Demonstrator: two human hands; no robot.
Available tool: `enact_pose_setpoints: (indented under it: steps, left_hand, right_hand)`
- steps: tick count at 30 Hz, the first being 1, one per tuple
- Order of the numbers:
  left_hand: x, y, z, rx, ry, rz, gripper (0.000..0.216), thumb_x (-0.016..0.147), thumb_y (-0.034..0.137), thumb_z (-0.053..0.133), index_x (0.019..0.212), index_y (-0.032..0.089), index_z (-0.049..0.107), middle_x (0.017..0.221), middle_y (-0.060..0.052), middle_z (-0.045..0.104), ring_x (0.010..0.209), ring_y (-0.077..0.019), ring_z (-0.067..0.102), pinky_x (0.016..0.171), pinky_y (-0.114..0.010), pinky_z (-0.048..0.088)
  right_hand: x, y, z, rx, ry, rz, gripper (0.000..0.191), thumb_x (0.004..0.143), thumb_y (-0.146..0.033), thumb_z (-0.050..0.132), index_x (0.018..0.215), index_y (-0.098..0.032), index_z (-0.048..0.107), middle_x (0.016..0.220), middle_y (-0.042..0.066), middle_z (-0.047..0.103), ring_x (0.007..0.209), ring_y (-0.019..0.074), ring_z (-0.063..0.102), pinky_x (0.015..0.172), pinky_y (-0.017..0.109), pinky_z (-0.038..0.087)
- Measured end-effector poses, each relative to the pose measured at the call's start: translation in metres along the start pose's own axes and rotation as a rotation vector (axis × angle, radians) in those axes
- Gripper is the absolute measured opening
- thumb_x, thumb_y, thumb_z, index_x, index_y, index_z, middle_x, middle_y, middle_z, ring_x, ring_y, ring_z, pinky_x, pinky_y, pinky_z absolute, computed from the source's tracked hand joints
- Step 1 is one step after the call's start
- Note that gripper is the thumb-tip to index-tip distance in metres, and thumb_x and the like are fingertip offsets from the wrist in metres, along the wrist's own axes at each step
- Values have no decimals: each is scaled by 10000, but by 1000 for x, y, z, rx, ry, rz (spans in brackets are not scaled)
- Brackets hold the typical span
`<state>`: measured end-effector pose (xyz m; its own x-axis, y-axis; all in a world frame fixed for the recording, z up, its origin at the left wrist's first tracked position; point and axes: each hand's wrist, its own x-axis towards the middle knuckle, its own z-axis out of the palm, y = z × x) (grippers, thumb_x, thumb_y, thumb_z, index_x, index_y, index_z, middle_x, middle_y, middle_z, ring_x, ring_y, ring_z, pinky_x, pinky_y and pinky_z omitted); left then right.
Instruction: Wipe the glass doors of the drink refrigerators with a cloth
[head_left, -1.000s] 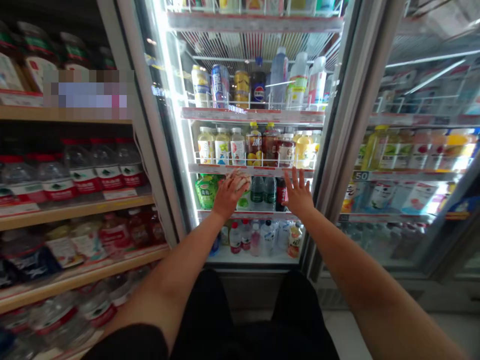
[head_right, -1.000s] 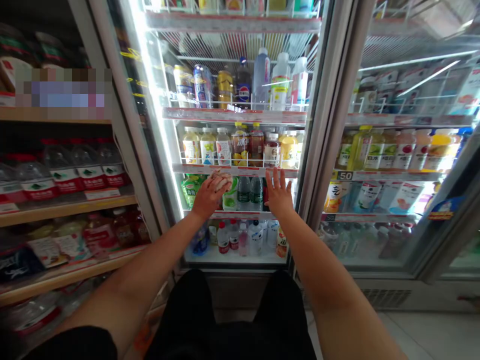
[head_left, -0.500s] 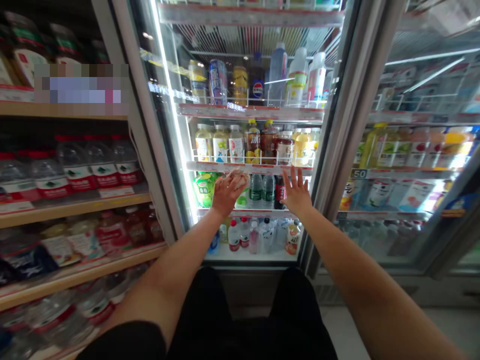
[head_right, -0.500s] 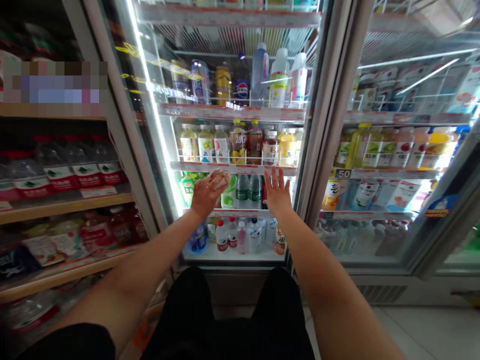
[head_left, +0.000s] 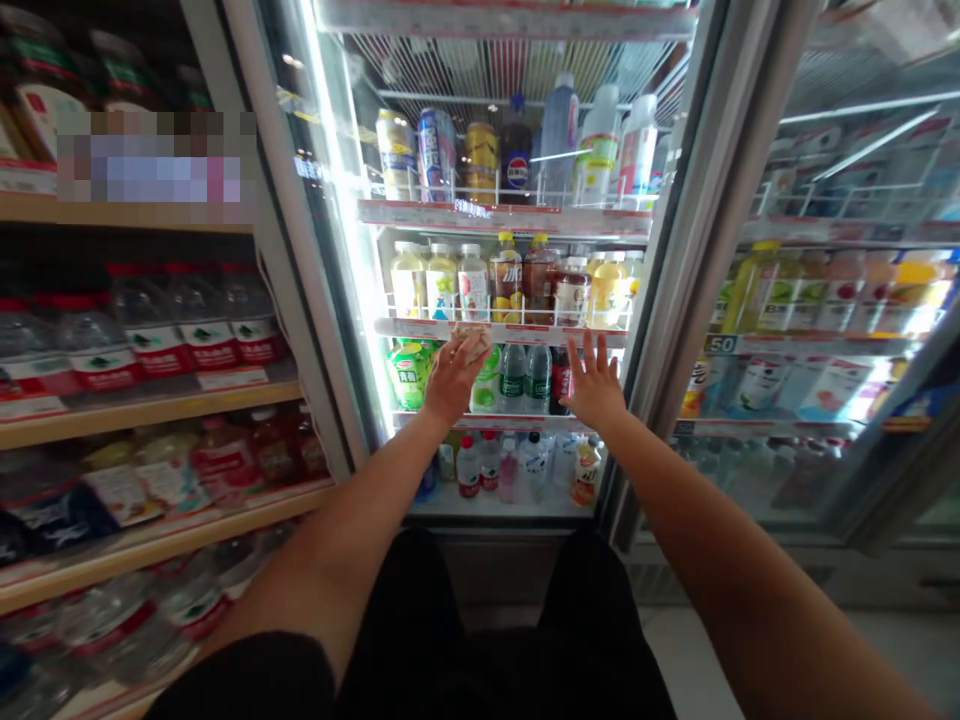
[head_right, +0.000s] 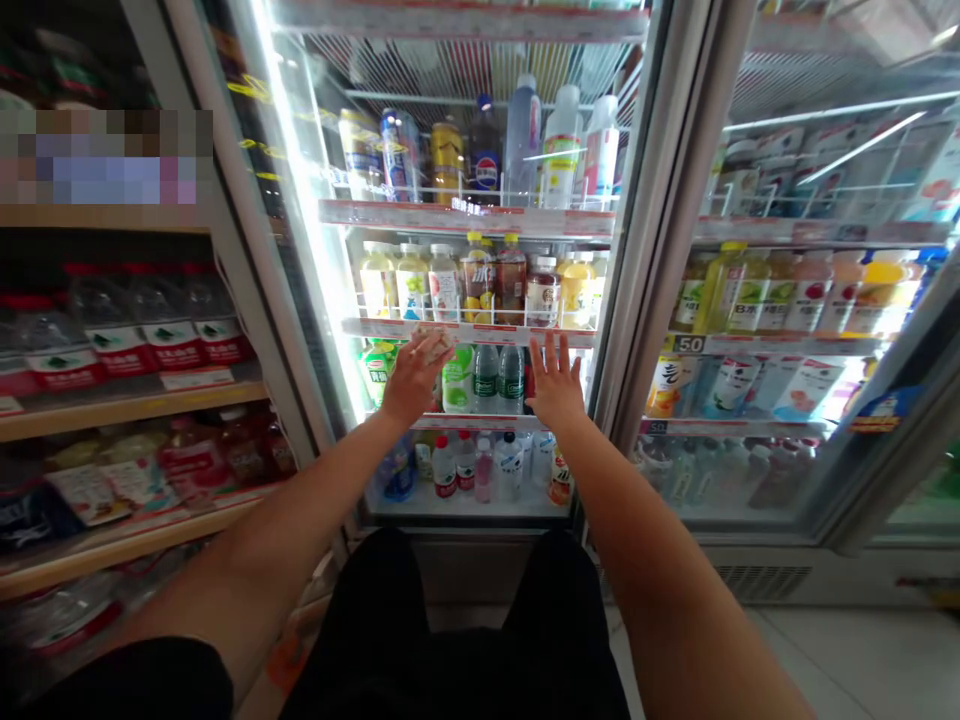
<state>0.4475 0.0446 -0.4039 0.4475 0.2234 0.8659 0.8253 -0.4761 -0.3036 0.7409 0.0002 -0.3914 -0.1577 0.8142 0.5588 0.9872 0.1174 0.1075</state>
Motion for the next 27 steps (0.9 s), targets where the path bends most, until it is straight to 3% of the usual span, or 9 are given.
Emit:
enact_pose_setpoints:
  steps: [4, 7, 14, 21, 27]
  left_hand:
    - [-28, 20, 7, -9, -89, 132, 419, 958, 133, 486, 1328, 280, 617, 1442, -52, 583, 1354, -213, 487, 1147, -419, 435]
    - [-28, 22, 6, 23, -69, 190, 373, 962, 154, 504, 1284, 274, 650, 1412, -40, 613, 1309, -213, 525, 1096, -395, 484]
    - [15, 2, -5, 84, 110, -86, 383, 994, 198, 469, 1330, 286, 629, 1497, -56, 532, 1364, -257, 468, 1135, -480, 443]
    - [-27, 19, 5, 37, 16, 74, 356, 969, 138, 497, 1207, 302, 706, 1353, -12, 658, 1175, -210, 565, 1041, -391, 506]
    - [19, 6, 0, 50, 88, -51, 374, 987, 179, 479, 1292, 294, 661, 1454, -40, 575, 1266, -243, 504, 1095, -466, 470]
  right_hand:
    - [0, -4, 0, 8, 2, 13, 1271, 784, -434, 799, 1605, -179, -137, 1656, 153, -236, 1535, 389, -179, 1221, 644, 144]
    - [1, -5, 2, 0, -4, 23, 1282, 762, -413, 823, 1613, -172, -106, 1662, 167, -204, 1544, 391, -144, 1222, 642, 137]
    - [3, -2, 9, 9, 21, 10, 1300, 764, -406, 810, 1599, -189, -163, 1653, 161, -231, 1543, 402, -140, 1206, 668, 144]
    - [2, -5, 5, 4, -9, 31, 1269, 768, -412, 815, 1613, -190, -106, 1670, 163, -186, 1550, 390, -122, 1222, 639, 134]
    - [2, -5, 6, 19, 8, 22, 1297, 767, -402, 820, 1601, -203, -153, 1663, 160, -216, 1543, 391, -149, 1215, 658, 135]
